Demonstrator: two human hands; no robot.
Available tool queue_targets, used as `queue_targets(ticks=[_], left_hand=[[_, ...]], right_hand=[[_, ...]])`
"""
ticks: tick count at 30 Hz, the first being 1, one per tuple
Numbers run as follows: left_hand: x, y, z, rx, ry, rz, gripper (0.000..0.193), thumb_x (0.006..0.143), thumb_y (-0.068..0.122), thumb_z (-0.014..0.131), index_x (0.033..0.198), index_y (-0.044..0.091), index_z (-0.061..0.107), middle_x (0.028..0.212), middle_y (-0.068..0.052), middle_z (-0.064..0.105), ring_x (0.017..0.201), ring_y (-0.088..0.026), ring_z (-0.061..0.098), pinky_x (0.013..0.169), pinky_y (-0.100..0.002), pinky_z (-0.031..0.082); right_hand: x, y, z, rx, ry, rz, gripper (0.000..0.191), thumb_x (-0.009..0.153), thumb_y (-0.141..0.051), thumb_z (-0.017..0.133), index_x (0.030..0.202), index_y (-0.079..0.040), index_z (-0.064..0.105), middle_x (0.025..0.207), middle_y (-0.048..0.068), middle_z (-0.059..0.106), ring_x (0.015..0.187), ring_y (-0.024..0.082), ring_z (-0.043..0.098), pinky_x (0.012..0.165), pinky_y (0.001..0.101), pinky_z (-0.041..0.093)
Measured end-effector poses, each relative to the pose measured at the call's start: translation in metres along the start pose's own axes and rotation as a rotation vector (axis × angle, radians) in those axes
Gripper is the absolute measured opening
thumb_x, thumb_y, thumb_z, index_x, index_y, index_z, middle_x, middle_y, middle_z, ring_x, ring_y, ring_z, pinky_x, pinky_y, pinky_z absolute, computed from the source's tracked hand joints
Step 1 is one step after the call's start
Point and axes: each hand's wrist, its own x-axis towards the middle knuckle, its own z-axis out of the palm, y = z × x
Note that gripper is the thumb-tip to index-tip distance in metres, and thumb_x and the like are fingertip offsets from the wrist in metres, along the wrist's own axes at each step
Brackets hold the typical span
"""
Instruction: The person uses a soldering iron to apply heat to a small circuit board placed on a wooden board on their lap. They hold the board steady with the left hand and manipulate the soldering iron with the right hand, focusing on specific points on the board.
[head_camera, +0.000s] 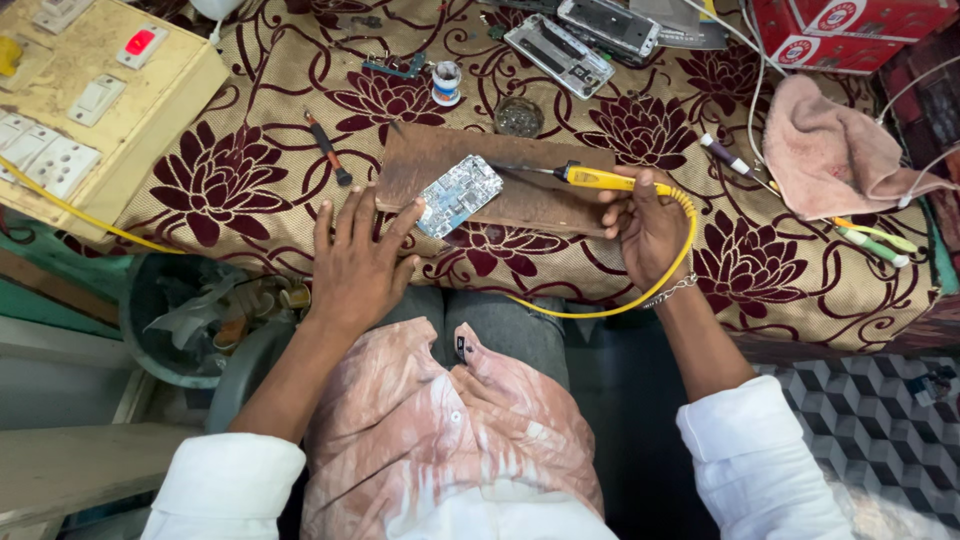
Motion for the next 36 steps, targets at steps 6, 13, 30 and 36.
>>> queue_targets(ticks=[6,13,30,36], left_hand=[[0.0,0.001,0.0,-0.008,0.003,-0.003,0.071,0.094,0.044,0.066,0.158,0.033,0.036,0.155,-0.029,0.041,0.148,-0.044,0.035,0.12,-0.063,0.02],[-0.001,0.002,-0.001,-0.014,0.01,-0.004,0.074,0.093,0.043,0.068,0.158,0.032,0.037,0.155,-0.029,0.042,0.148,-0.043,0.036,0.12,-0.063,0.02],[0.002,0.003,-0.012,-0.052,-0.028,-0.021,0.079,0.087,0.043,0.074,0.157,0.033,0.037,0.153,-0.027,0.043,0.147,-0.042,0.036,0.119,-0.063,0.021],[0.001,0.002,-0.012,-0.059,-0.015,0.0,0.078,0.088,0.046,0.074,0.157,0.032,0.038,0.154,-0.028,0.042,0.146,-0.043,0.036,0.118,-0.064,0.022]], right_hand=[[0.0,0.001,-0.002,0.063,-0.034,-0.015,0.042,0.111,-0.036,0.054,0.127,0.002,0.062,0.098,0.015,0.072,0.073,0.015,0.069,0.061,0.0233,0.058],[-0.001,0.001,-0.007,0.08,-0.083,-0.037,0.047,0.111,-0.042,0.05,0.13,0.0,0.059,0.102,0.015,0.071,0.079,0.017,0.069,0.066,0.025,0.058],[0.001,0.003,-0.01,0.03,-0.1,-0.027,0.046,0.113,-0.039,0.049,0.129,0.004,0.058,0.102,0.017,0.069,0.079,0.018,0.068,0.067,0.0251,0.058],[0.001,0.002,-0.013,0.0,-0.096,0.026,0.046,0.115,-0.037,0.046,0.13,0.005,0.059,0.104,0.018,0.07,0.082,0.019,0.068,0.07,0.0261,0.057]])
